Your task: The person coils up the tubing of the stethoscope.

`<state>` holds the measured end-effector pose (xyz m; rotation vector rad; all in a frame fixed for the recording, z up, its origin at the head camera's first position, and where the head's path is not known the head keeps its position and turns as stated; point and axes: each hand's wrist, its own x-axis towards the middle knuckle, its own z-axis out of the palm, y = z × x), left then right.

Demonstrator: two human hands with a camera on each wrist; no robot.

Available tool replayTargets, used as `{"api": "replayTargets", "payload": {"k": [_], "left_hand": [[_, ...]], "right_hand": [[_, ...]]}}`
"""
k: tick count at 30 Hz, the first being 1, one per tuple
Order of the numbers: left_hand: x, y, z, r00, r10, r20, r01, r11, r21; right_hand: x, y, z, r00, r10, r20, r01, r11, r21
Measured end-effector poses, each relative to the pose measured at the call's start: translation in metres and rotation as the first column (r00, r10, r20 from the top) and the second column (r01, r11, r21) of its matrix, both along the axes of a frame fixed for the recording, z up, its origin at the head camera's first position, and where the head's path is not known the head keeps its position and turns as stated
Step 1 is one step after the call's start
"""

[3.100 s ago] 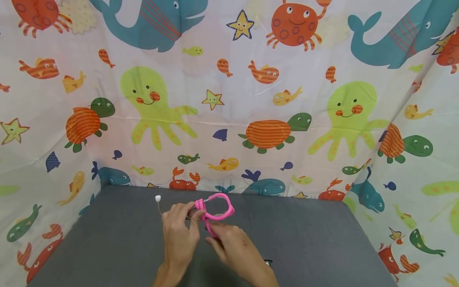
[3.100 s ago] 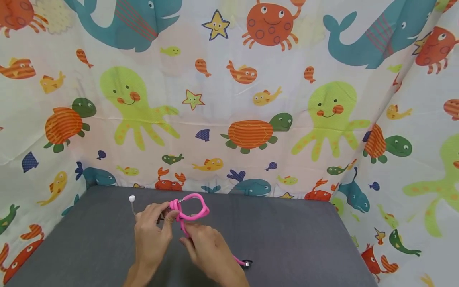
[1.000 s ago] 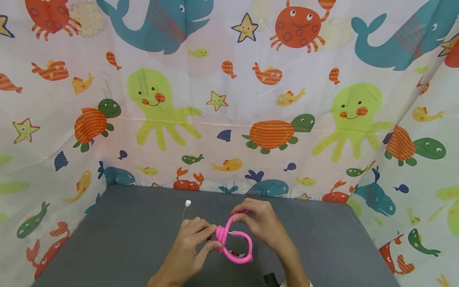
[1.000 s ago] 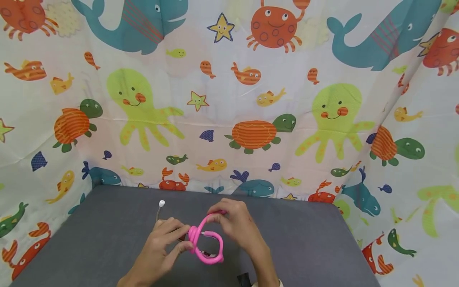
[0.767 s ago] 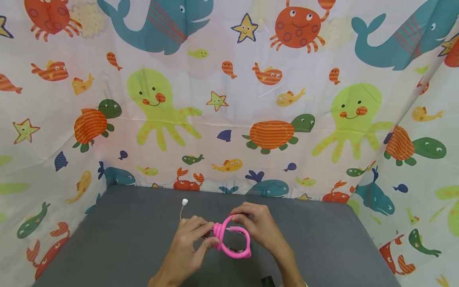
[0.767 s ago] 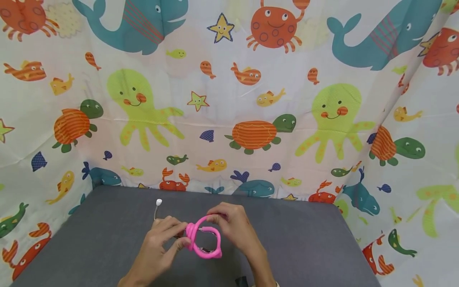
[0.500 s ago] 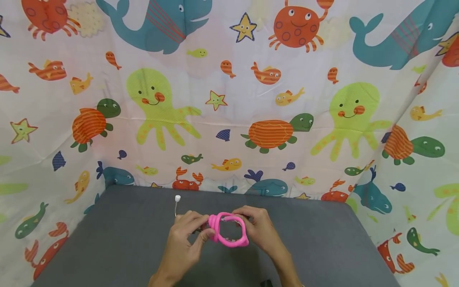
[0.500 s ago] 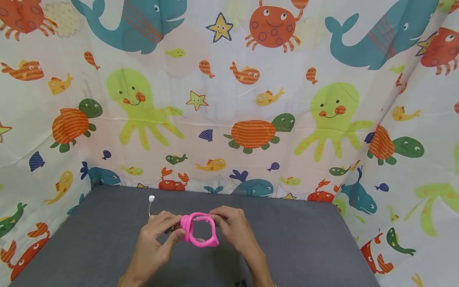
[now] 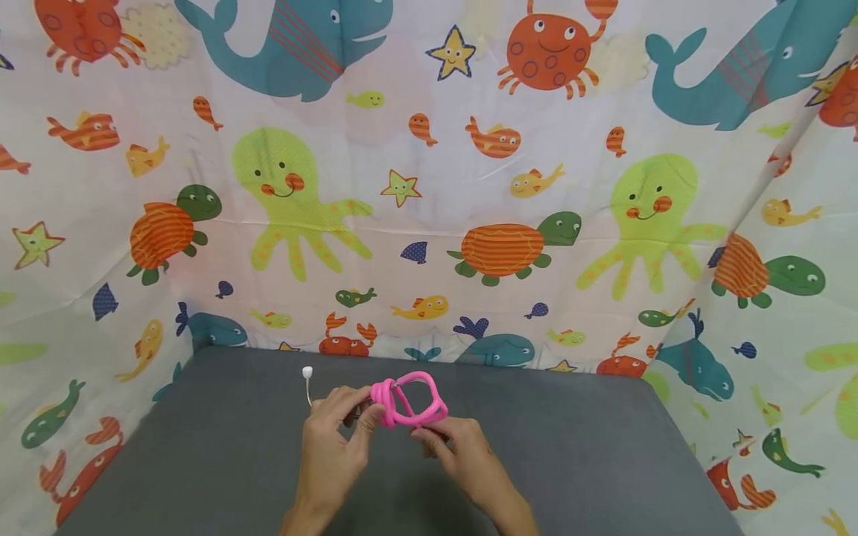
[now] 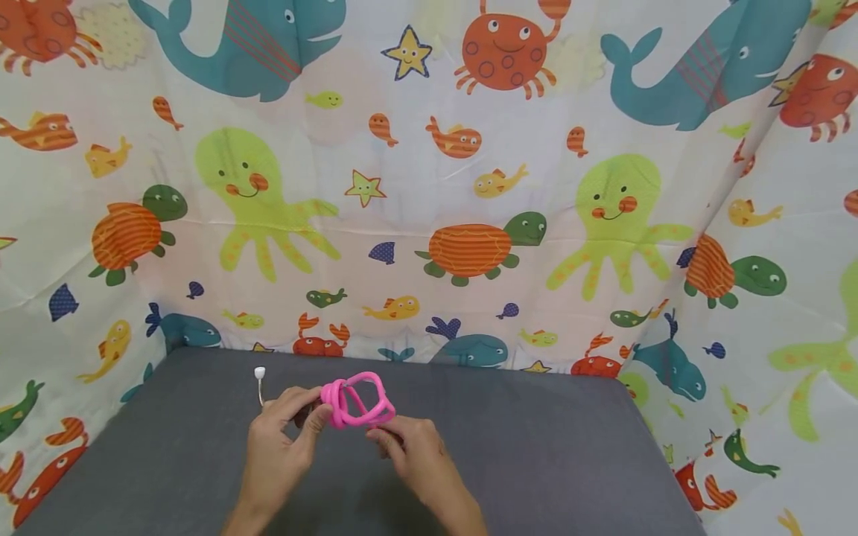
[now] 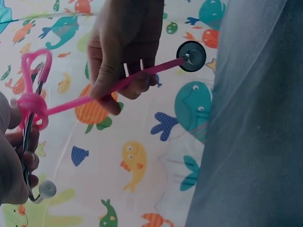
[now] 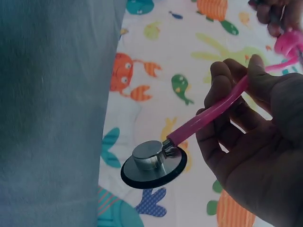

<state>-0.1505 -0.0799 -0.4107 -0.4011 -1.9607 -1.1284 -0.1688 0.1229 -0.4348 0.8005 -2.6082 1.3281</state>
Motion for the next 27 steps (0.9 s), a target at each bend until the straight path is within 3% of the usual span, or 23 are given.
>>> {"api": "replayTargets", "payload": {"k": [6,11,14,20,22,24,27], "left_hand": [[0.001,0.0,-0.001,0.993,0.119,0.026,-0.12,0.993,0.021],[0.001,0.001,0.0,0.976,0.216,0.017,-0.215,0.976,-0.014],[0.002,0.002,-0.003,0.967,0.255,-0.028,-0.256,0.965,-0.049],[0.0,0.0,-0.008,0.939,0.31,-0.15,-0.334,0.927,-0.172],[0.0,-0.001,-0.009,0.937,0.303,-0.174,-0.339,0.909,-0.243],[0.0,-0.001,-0.008,0.942,0.283,-0.183,-0.328,0.893,-0.31],[0.001,-0.001,-0.006,0.947,0.255,-0.197,-0.313,0.873,-0.374]], "right_hand": [[0.018,-0.013,0.009,0.997,0.019,0.078,-0.027,0.995,0.101],[0.033,-0.02,0.016,0.999,0.034,0.016,-0.037,0.962,0.27],[0.041,-0.023,0.02,0.997,0.069,-0.035,-0.053,0.937,0.346],[0.052,-0.022,0.035,0.988,0.155,0.014,-0.146,0.896,0.419],[0.055,-0.018,0.041,0.984,0.174,-0.041,-0.141,0.896,0.421],[0.058,-0.014,0.046,0.97,0.184,-0.158,-0.108,0.911,0.399],[0.057,-0.01,0.05,0.904,0.144,-0.402,-0.004,0.945,0.328]]}}
